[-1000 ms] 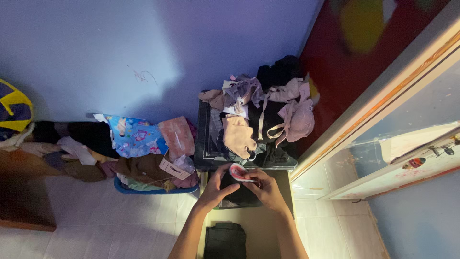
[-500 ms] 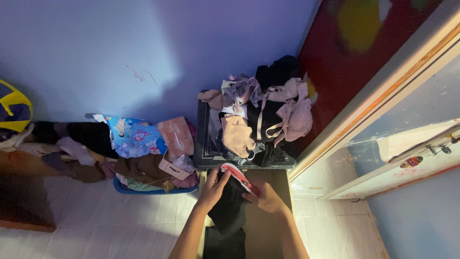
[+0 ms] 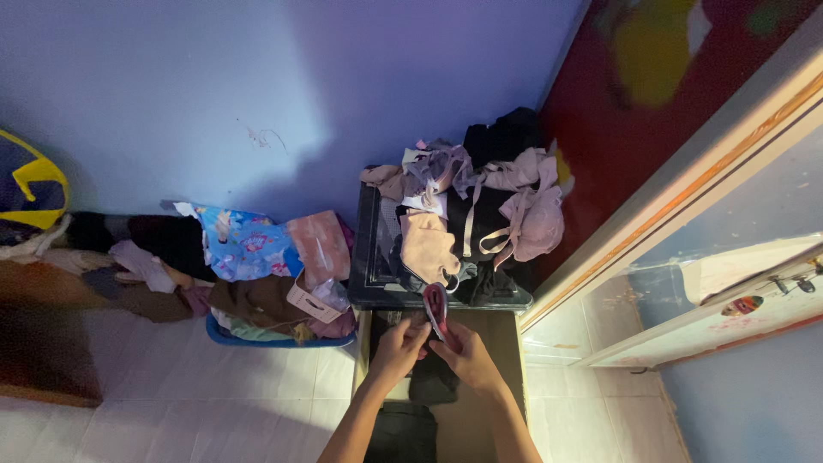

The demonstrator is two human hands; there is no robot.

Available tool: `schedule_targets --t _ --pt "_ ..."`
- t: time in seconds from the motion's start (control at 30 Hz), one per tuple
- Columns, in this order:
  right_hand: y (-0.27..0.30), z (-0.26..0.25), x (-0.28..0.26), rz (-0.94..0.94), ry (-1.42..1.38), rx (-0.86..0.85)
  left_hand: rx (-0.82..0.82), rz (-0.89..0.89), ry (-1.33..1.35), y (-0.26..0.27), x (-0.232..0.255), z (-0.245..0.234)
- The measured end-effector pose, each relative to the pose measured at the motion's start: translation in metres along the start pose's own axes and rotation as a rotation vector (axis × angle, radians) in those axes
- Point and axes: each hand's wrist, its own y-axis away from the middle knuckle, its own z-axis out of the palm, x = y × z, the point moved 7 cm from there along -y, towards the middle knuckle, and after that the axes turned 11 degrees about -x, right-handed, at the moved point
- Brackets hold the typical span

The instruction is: The person folds items of clothing and places them into an open dresser drawer.

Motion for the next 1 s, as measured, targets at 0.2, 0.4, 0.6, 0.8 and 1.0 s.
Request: schedule_targets --t 0.2,0.4,0.6,0.8,1.0 --pt "0.01 -0.002 -0.025 -0.067 -0.077 -0.079 -0.082 0.098 0.135 0.012 0.036 0.021" --pt "0.024 0.003 -0.034 0.074 -0.326 -0.269 0.044 0.149 -0.073 0.023 0.049 0.022" --pt "0.02 0.001 -0.038 -0.187 -0.319 -0.335 -0.027 0.254 0.018 0.027 0.068 0.024" --pt "0.022 0.006 -0.019 0.063 -0.28 -0.302 -0.002 -0.181 -0.164 0.037 0.059 0.015" --pt "0.007 0.001 0.009 -0.093 -0.265 -0.161 0.188 0.403 -0.323 0.028 0.064 -0.001"
